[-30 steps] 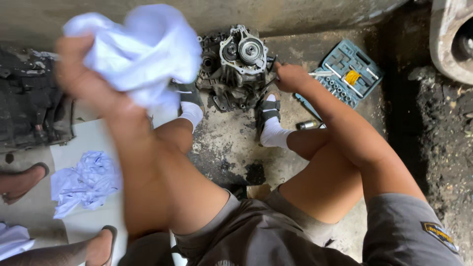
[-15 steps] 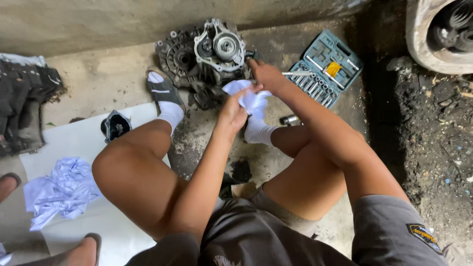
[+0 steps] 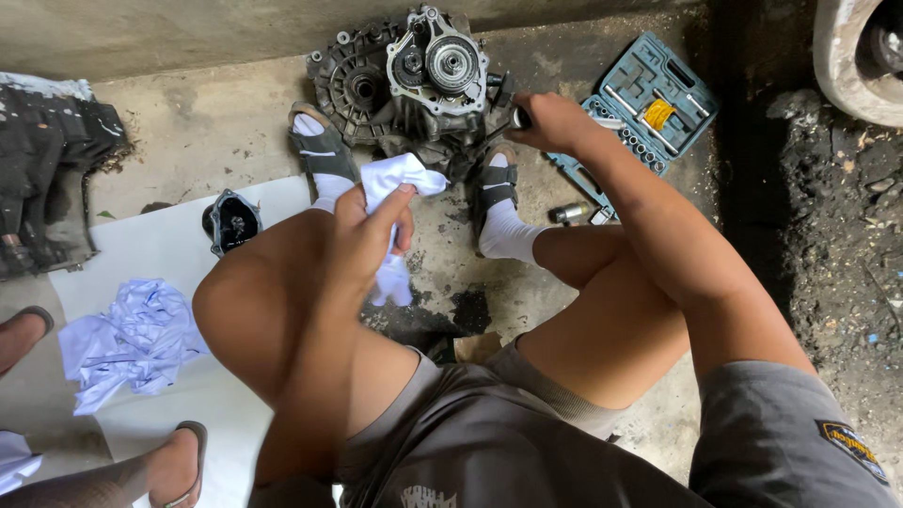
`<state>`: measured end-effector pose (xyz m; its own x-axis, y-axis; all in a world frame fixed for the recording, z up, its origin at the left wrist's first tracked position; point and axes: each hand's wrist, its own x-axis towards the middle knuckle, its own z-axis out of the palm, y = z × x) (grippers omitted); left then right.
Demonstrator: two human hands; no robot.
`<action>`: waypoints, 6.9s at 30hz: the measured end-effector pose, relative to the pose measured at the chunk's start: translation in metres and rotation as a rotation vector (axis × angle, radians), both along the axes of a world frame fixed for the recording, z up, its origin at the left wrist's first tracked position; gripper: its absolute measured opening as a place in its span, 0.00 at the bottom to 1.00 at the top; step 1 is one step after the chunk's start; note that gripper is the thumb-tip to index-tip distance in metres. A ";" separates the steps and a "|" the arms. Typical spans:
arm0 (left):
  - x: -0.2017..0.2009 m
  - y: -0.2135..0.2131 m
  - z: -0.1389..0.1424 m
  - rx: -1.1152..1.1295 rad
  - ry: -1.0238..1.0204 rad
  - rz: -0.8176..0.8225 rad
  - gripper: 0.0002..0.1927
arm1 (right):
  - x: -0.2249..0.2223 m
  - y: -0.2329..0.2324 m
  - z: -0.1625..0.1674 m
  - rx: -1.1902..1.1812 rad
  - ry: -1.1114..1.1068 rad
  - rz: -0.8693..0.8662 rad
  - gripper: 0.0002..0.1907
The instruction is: The person sits on the floor and uses a socket wrench to tighten bolts on a disassembled engine block. They wipe the engine with a cloth and continue tightening bolts in different locations.
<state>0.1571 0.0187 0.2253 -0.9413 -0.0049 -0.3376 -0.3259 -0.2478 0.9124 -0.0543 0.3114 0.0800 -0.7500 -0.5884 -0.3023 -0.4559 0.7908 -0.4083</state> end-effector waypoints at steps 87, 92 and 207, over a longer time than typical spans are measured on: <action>-0.070 0.057 -0.052 0.566 0.080 0.184 0.13 | 0.158 -0.108 0.086 -0.659 0.751 -0.132 0.19; -0.071 0.061 -0.053 0.747 -0.023 0.169 0.12 | 0.147 -0.121 0.102 -0.616 0.864 -0.077 0.23; -0.028 -0.031 -0.039 -1.220 -0.083 -0.675 0.19 | 0.012 0.012 0.122 0.026 -0.034 -0.156 0.24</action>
